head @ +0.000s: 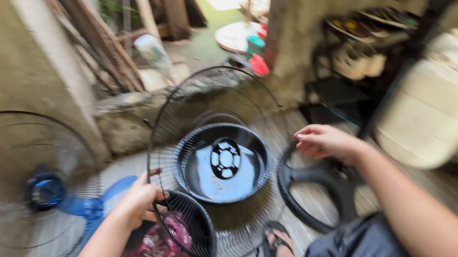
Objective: The person washes the fan blades and front grille in a basin of water using a cloth. They remove the front grille from the fan stand, scrub it with a brush, and then wash it in the basin. The person also wipes their hands on a nearby cloth.
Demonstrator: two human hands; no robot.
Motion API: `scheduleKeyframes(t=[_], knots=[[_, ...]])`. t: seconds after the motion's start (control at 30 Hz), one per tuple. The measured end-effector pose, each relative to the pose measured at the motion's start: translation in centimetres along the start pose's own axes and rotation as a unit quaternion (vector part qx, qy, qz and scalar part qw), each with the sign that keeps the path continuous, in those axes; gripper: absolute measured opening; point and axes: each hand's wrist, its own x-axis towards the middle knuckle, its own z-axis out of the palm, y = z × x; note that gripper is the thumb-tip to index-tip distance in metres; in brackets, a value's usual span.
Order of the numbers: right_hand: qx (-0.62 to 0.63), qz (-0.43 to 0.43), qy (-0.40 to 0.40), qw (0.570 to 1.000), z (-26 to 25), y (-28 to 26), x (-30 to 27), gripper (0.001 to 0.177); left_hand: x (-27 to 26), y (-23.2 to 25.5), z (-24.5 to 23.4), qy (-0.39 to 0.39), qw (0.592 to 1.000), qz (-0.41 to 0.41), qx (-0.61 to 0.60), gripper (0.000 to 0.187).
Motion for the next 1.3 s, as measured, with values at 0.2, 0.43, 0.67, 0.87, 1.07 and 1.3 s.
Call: scheduleKeyframes(t=[0.2, 0.43, 0.67, 0.87, 1.07, 1.3], knots=[[-0.068, 0.059, 0.033, 0.995, -6.4, 6.0, -8.8, 0.050, 3.3, 0.2, 5.2, -0.013, 1.000, -0.002, -0.009, 0.060], [0.058, 0.179, 0.095, 0.978, -9.2, 21.2, -15.3, 0.048, 4.7, 1.9, 8.2, -0.059, 0.998, -0.035, -0.006, 0.057], [0.207, 0.299, 0.182, 0.914, -7.4, 41.5, -19.2, 0.041, 6.8, 3.9, 10.7, -0.047, 0.994, -0.044, 0.086, 0.059], [0.211, 0.351, 0.191, 0.892, -3.4, 50.2, -22.9, 0.040, 9.8, 4.3, 13.3, -0.036, 0.974, -0.077, 0.208, 0.072], [0.253, 0.357, 0.202, 0.876, 0.0, 51.1, -25.3, 0.041, 14.4, 3.5, 14.2, -0.074, 0.969, -0.107, 0.208, 0.083], [0.261, 0.346, 0.209, 0.876, 0.4, 48.6, -25.7, 0.041, 12.0, 5.9, 18.3, -0.139, 0.942, 0.014, 0.304, 0.077]])
